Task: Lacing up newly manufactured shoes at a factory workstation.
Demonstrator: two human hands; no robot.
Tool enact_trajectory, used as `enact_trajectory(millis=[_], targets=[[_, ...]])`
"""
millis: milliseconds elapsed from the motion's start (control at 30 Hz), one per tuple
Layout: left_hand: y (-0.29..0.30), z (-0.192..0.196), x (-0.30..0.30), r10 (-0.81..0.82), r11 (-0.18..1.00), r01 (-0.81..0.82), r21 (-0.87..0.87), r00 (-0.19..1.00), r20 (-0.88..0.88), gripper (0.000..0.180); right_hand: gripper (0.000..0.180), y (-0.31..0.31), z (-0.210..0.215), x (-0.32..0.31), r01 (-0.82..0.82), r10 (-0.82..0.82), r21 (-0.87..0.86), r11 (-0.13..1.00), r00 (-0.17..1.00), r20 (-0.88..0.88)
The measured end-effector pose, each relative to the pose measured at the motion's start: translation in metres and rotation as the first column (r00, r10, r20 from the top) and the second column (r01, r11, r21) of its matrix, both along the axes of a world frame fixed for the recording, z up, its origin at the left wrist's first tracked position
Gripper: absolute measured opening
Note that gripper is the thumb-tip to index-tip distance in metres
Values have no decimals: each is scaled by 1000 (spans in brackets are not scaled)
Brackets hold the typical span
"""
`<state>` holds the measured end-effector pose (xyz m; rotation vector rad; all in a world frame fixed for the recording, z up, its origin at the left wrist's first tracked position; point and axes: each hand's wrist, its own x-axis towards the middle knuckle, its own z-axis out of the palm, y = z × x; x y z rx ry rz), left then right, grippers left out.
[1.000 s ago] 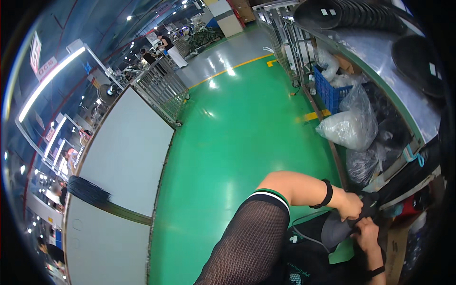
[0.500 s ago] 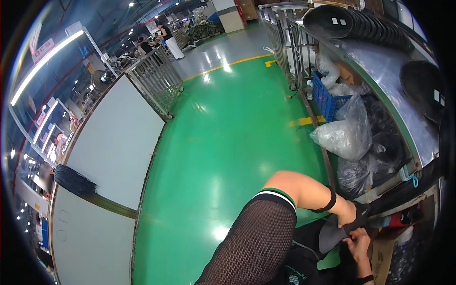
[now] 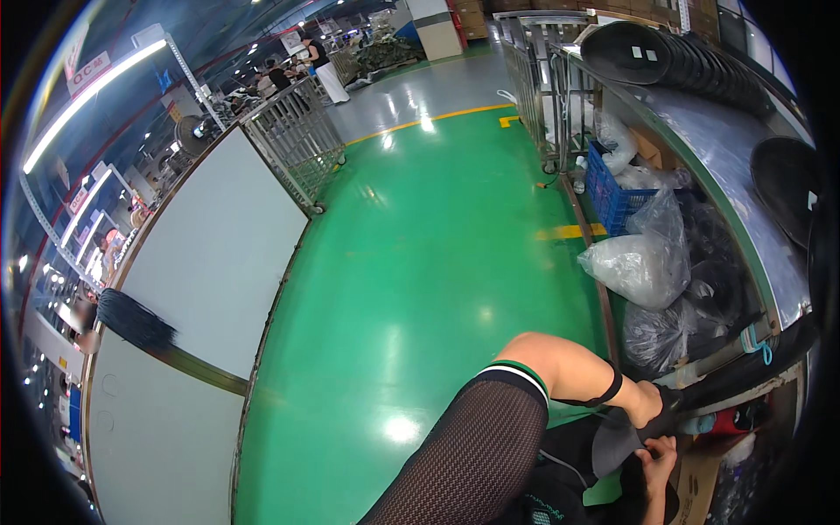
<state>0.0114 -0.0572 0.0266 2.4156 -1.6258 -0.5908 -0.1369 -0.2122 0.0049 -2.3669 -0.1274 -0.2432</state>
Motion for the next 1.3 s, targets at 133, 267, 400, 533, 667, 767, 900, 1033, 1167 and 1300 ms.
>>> enact_trajectory(millis=[133,267,400,533,667,767,900,1033,1167,1300], targets=[[-4,-11,-2,42,999,-42,-11,999,5,20,29,11,0,0,80,-84,-61,995,994,-73],[-8,-23,-12,-48,999,46,25,996,80,24,27,9,12,10,-172,110,-387,906,978,-177],[-4,-18,-18,-23,999,25,-25,997,74,25,21,-8,21,21,-204,84,-192,960,864,-497],[-7,-16,-26,-2,999,5,-34,996,90,21,16,-36,-25,29,-122,-85,-324,938,826,-557],[-6,-17,-26,-10,1000,12,-16,996,93,22,13,-34,-20,34,-81,-9,-93,992,703,-711],[-10,-12,-23,-57,998,58,-2,994,88,22,6,-40,-65,15,220,-145,79,972,832,-535],[-7,-25,-23,-13,999,17,-30,992,125,25,7,-21,-60,16,431,-323,463,774,899,-297],[-3,-44,-20,134,980,-115,-160,984,113,20,16,22,-2,6,385,-351,596,704,919,-179],[6,-45,-25,234,828,-265,-493,964,-125,12,14,47,5,-5,365,-209,744,560,931,-299],[16,-37,-34,251,668,-441,-600,892,-376,11,12,59,3,5,366,-193,760,536,930,-312]])
